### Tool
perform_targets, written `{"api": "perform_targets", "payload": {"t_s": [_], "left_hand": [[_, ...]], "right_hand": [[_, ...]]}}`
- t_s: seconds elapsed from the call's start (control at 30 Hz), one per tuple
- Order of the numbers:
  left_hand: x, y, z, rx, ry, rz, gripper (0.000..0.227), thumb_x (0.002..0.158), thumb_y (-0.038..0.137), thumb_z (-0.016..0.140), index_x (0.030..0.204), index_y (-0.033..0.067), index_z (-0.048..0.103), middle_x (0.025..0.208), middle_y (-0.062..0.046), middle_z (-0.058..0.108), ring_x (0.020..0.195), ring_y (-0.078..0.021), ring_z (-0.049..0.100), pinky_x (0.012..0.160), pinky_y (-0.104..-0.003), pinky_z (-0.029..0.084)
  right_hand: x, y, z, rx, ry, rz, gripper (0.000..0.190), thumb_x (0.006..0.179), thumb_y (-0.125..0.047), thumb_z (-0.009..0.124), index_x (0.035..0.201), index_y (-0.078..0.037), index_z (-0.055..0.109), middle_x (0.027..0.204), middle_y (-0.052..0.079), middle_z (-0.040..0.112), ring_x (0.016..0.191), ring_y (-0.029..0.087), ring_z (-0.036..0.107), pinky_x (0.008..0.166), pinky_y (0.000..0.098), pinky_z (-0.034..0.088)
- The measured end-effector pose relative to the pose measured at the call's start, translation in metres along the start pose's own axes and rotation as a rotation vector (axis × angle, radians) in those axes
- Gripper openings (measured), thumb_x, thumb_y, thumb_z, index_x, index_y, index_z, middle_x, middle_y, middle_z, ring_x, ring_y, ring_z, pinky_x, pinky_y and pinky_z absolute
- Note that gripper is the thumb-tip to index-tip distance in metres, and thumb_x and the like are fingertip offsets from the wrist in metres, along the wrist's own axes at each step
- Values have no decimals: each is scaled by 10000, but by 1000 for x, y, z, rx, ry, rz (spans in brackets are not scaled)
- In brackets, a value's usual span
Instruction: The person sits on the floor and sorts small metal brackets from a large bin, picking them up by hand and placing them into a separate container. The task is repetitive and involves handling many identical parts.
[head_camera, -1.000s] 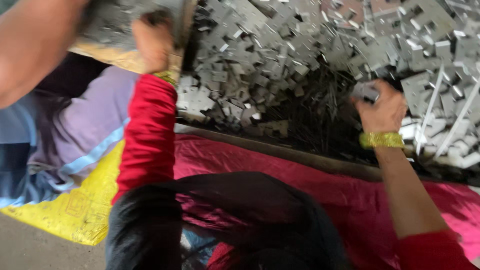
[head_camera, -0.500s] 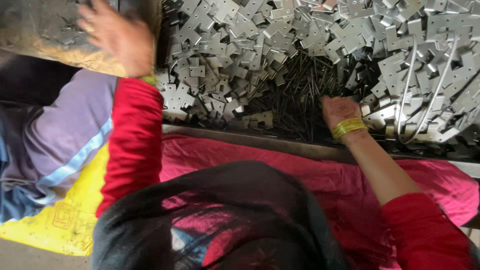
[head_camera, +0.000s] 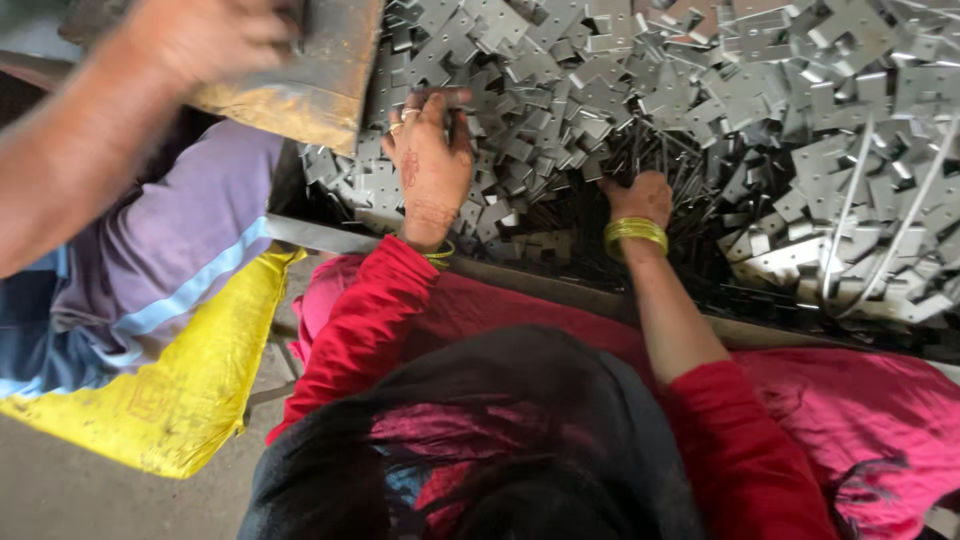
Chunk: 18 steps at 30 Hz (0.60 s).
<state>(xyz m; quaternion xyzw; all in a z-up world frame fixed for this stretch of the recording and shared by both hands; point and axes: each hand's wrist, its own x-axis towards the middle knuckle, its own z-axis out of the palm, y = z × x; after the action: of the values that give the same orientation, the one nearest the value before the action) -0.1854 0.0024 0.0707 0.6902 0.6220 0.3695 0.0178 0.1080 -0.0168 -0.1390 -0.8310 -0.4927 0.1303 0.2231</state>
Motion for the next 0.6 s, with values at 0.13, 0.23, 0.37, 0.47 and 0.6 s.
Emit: {"api": "perform_targets", "payload": {"t_s": [0.13, 0.23, 0.37, 0.47, 0.6], "left_hand": [[-11, -13, -4, 38, -253, -25, 106, 966, 207, 667, 1031, 171, 742, 1095, -98, 719, 1082, -345, 657, 982, -512, 453], [-35, -9, 12, 190, -579, 253, 117, 923, 210, 694, 979, 108, 697, 983, -133, 717, 1003, -351, 659, 948, -486, 484], [-62, -12, 34, 210, -395, 533, 252, 753, 60, 698, 1005, 67, 683, 992, -145, 717, 992, -325, 689, 868, -446, 519], [-53, -18, 40, 174, -465, 593, 261, 694, 73, 727, 952, 76, 687, 965, -139, 726, 962, -338, 699, 843, -441, 534], [-21, -3, 42, -56, -740, 351, 273, 723, 222, 839, 958, 113, 755, 949, -143, 749, 932, -326, 702, 817, -424, 534]], "right_hand": [[-8, -8, 17, 90, 123, 113, 478, 732, -418, 895, 856, 18, 744, 934, 277, 721, 887, 466, 683, 806, 523, 547], [2, 11, 1, 148, 287, 6, 486, 724, -364, 926, 844, 63, 729, 892, 278, 711, 819, 455, 677, 757, 508, 546], [-3, 42, -27, 864, 337, 51, 314, 899, -263, 786, 991, 29, 714, 932, 145, 725, 813, 295, 669, 747, 432, 531], [-15, 50, -46, 1395, 121, 224, 242, 898, -221, 706, 975, 8, 724, 901, 91, 747, 787, 228, 709, 725, 379, 590], [-33, 44, -66, 904, -97, 435, 175, 898, -217, 777, 972, -62, 745, 928, 41, 764, 806, 178, 708, 710, 276, 546]]}}
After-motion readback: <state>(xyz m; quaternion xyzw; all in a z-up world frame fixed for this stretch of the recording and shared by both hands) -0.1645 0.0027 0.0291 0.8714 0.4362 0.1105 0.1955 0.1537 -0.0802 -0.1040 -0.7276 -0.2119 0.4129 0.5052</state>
